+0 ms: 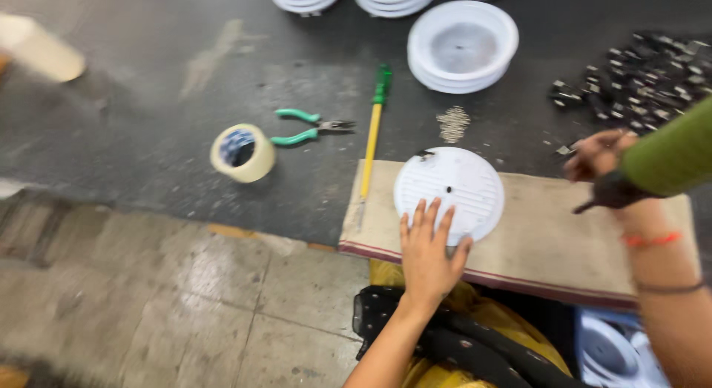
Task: The person places small black plastic clips onto a white circular plastic base and secures them using a green handheld power tool. The person repeats this process for multiple clips on the same base, then moves the finished base aside and begins working on a new one.
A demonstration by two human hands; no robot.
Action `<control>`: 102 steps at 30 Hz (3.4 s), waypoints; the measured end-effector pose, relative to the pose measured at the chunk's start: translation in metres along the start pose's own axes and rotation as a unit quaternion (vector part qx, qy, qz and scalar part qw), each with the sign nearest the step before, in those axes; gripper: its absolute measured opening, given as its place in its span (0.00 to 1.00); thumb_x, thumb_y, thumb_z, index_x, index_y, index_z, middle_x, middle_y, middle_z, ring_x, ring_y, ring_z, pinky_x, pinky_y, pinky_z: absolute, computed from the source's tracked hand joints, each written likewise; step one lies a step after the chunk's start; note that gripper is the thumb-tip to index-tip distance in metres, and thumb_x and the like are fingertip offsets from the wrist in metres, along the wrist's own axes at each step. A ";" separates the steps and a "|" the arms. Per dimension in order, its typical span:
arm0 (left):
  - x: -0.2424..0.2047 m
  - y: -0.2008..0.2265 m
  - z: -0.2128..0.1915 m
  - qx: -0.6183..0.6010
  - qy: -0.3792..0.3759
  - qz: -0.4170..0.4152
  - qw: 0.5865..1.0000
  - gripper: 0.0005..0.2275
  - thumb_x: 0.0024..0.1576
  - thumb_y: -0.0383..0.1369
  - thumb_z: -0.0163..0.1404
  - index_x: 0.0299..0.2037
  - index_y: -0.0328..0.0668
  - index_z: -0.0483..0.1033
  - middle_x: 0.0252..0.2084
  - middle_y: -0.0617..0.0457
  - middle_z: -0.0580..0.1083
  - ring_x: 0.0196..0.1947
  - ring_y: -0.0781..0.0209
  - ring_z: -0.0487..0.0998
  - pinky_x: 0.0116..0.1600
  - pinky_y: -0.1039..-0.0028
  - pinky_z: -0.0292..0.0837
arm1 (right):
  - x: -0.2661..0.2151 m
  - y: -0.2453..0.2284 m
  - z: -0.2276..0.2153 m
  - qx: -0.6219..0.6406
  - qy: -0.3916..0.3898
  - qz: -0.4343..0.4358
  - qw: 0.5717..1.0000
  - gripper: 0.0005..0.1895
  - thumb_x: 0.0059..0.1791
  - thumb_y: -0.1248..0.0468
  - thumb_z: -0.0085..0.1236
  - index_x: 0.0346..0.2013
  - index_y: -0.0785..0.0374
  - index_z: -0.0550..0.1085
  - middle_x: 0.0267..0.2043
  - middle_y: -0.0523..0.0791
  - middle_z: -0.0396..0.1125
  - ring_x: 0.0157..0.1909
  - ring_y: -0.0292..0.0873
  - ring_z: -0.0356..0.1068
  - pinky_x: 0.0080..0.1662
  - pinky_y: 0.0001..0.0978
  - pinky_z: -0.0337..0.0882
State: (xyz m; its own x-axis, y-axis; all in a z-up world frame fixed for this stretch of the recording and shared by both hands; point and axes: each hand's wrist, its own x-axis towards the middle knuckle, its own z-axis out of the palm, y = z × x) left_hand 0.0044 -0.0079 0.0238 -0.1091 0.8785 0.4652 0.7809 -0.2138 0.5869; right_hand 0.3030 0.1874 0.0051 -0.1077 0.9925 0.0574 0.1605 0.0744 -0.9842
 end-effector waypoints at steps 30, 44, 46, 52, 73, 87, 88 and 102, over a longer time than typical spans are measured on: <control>-0.013 0.022 0.012 -0.270 -0.049 -0.108 0.955 0.08 0.56 0.26 0.60 0.44 0.35 0.81 0.39 0.48 0.79 0.34 0.62 0.80 0.42 0.76 0.76 | -0.158 -0.024 0.089 -0.201 -0.053 -0.171 0.963 0.09 0.45 0.70 0.66 0.40 0.63 0.80 0.36 0.47 0.76 0.33 0.43 0.76 0.38 0.30 0.74; -0.013 0.018 0.023 -0.311 -0.165 -0.283 0.892 0.06 0.58 0.29 0.58 0.38 0.33 0.83 0.27 0.46 0.78 0.24 0.67 0.73 0.31 0.78 0.68 | -0.156 -0.031 0.088 -0.178 -0.077 -0.092 0.977 0.04 0.49 0.68 0.61 0.38 0.65 0.79 0.34 0.46 0.75 0.32 0.40 0.73 0.38 0.30 0.72; -0.010 0.012 0.030 -0.367 -0.180 -0.338 0.848 0.07 0.58 0.29 0.58 0.38 0.31 0.83 0.27 0.47 0.78 0.25 0.69 0.73 0.32 0.79 0.68 | -0.151 -0.033 0.089 -0.160 -0.094 -0.009 0.983 0.05 0.50 0.67 0.59 0.38 0.65 0.80 0.31 0.44 0.74 0.30 0.37 0.71 0.36 0.29 0.71; -0.005 -0.003 0.027 -0.558 -0.174 -0.445 0.678 0.09 0.58 0.32 0.57 0.39 0.31 0.81 0.32 0.49 0.80 0.28 0.66 0.79 0.36 0.78 0.75 | -0.144 -0.041 0.086 -0.092 -0.163 0.039 0.982 0.17 0.47 0.65 0.58 0.50 0.64 0.74 0.33 0.41 0.70 0.31 0.33 0.67 0.34 0.27 0.70; 0.007 -0.024 -0.006 -0.512 -0.470 -0.358 0.624 0.16 0.56 0.34 0.61 0.49 0.29 0.80 0.36 0.52 0.79 0.32 0.67 0.80 0.41 0.76 0.79 | -0.149 -0.051 0.074 -0.127 -0.344 -0.113 0.923 0.05 0.48 0.66 0.61 0.36 0.64 0.76 0.32 0.46 0.73 0.32 0.46 0.74 0.36 0.34 0.73; 0.040 -0.022 -0.009 -0.378 -0.433 -0.296 0.763 0.13 0.48 0.37 0.67 0.28 0.39 0.76 0.22 0.56 0.75 0.22 0.69 0.74 0.28 0.78 0.68 | -0.145 -0.063 0.094 -0.149 -0.274 -0.144 0.939 0.08 0.54 0.63 0.54 0.40 0.66 0.72 0.34 0.49 0.69 0.36 0.51 0.70 0.39 0.40 0.70; 0.050 -0.023 -0.008 -0.322 -0.434 -0.261 0.800 0.14 0.47 0.38 0.67 0.27 0.39 0.76 0.22 0.56 0.75 0.23 0.69 0.74 0.28 0.78 0.69 | -0.145 -0.062 0.099 -0.167 -0.243 -0.167 0.941 0.08 0.54 0.63 0.53 0.40 0.67 0.71 0.35 0.50 0.68 0.37 0.52 0.69 0.39 0.41 0.69; 0.137 -0.010 0.016 0.118 -0.518 -0.023 0.847 0.17 0.42 0.48 0.67 0.32 0.47 0.84 0.33 0.49 0.80 0.38 0.49 0.82 0.42 0.62 0.75 | -0.144 -0.049 0.139 -0.424 -0.104 -0.096 0.895 0.15 0.50 0.53 0.56 0.38 0.64 0.74 0.34 0.50 0.70 0.36 0.56 0.72 0.36 0.51 0.70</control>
State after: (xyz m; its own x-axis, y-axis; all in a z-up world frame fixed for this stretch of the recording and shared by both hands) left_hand -0.0084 0.1217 0.0714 0.3601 0.8137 -0.4563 0.9049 -0.1857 0.3829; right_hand 0.1745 0.0274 0.0221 -0.3790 0.9207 0.0932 0.7964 0.3758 -0.4739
